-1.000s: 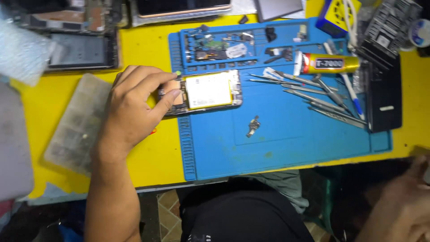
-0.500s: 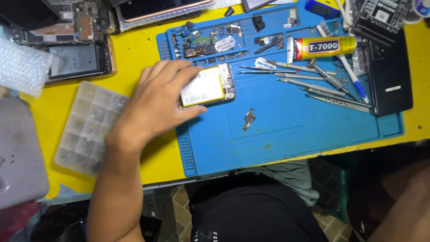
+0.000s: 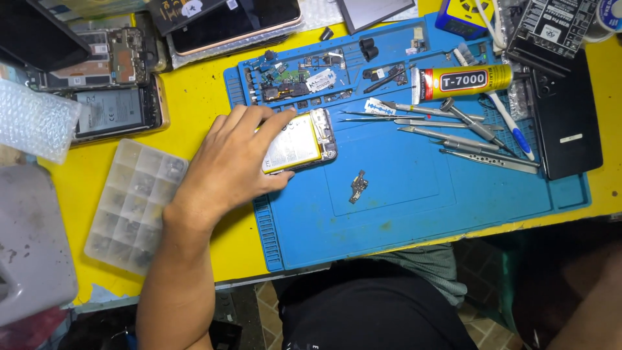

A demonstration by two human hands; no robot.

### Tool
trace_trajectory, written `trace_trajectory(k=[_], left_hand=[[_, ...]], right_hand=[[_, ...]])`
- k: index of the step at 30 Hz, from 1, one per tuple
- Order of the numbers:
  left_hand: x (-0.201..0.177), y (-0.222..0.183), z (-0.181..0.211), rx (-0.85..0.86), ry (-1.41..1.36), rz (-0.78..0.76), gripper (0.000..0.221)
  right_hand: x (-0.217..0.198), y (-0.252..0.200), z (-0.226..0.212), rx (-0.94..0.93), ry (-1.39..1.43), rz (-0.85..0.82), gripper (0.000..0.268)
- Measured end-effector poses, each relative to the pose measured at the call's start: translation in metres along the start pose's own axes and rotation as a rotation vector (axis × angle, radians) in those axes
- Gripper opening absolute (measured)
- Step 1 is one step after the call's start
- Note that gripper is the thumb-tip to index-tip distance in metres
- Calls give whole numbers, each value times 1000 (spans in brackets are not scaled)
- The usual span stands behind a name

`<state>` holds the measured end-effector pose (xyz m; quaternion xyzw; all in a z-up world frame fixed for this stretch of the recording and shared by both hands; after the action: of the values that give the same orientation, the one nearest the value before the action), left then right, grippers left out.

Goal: The person opens a compartmentalized box of small electronic parts and selects a component. They then pick up a smartphone, inspect its back and sides, and place it down. Finally, they handle a small circuit board, turning it over and examining it closely.

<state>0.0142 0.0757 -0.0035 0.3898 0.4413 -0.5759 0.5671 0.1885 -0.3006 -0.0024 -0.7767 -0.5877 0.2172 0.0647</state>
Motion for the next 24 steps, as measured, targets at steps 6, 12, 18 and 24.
trace_trajectory(k=[6,12,18,24], left_hand=[[-3,0,0,34,-13,32,92],[-8,-1,0,-4,-48,-8,91],[-16,4,5,-88,-93,-54,99],[-47,12,37,154,-173,304,52]], right_hand=[[-142,139,194,-190,221,-200,36],[13,4,30,-821,-287,-858,14],[129,-79,6,-1537,-840,-1278,34],[176,-90,8,-1394,-1075,-1595,9]])
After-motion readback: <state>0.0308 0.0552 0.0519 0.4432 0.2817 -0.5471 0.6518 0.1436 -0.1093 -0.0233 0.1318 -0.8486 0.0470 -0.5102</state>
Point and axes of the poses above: each hand's wrist, its own y-axis towards the middle knuckle, its own x-axis out of the palm, z = x × y, the point moved 5 cm from there along y, towards the middle knuckle, and after that the axes turned 3 degrees about -y, right-handed, at the moved point
